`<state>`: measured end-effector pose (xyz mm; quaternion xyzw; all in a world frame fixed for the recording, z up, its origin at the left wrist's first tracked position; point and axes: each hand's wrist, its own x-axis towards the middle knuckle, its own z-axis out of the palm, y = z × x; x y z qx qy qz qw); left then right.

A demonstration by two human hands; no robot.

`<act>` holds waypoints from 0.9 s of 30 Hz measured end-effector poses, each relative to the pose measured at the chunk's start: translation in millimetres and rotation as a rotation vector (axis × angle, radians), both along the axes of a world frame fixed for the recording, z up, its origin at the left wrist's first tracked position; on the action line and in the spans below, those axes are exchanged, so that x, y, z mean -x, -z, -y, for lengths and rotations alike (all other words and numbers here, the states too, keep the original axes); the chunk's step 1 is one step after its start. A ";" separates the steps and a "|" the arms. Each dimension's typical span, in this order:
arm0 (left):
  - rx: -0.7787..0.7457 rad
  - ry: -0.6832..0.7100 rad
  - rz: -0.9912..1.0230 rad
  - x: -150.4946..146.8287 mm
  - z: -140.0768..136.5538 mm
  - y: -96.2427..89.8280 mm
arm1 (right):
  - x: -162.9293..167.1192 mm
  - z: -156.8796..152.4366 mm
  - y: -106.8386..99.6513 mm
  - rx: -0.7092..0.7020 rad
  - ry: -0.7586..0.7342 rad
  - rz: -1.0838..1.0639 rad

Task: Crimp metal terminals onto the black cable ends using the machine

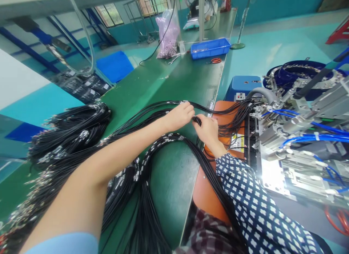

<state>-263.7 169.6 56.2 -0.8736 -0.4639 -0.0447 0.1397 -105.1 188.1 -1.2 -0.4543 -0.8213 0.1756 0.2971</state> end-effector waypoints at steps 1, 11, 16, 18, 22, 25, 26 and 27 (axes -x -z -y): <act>0.018 -0.043 0.065 0.8 -2.9 -3.6 | -0.2 0.1 0.3 -0.004 -0.003 -0.002; 0.009 -0.112 0.043 1.8 7.9 -11.9 | 0.2 1.6 1.2 -0.009 -0.007 -0.022; -0.060 -0.018 -0.222 -7.4 13.9 -3.5 | 1.9 -1.1 5.6 -0.010 0.015 -0.033; -0.057 0.013 -0.259 -7.7 11.7 -0.2 | 2.7 -2.0 7.3 -0.004 0.024 -0.031; -0.073 0.048 -0.211 -4.9 4.1 8.8 | 4.0 -1.2 8.3 0.003 0.043 -0.025; -0.079 -0.011 -0.114 -4.6 -3.9 12.0 | 4.1 0.4 8.1 -0.002 0.046 -0.025; -0.070 -0.045 -0.076 -4.5 -6.5 11.0 | 3.9 0.9 8.1 -0.004 0.044 -0.026; -0.053 -0.079 -0.029 -3.8 -8.7 8.8 | 3.6 1.3 8.1 -0.006 0.041 -0.028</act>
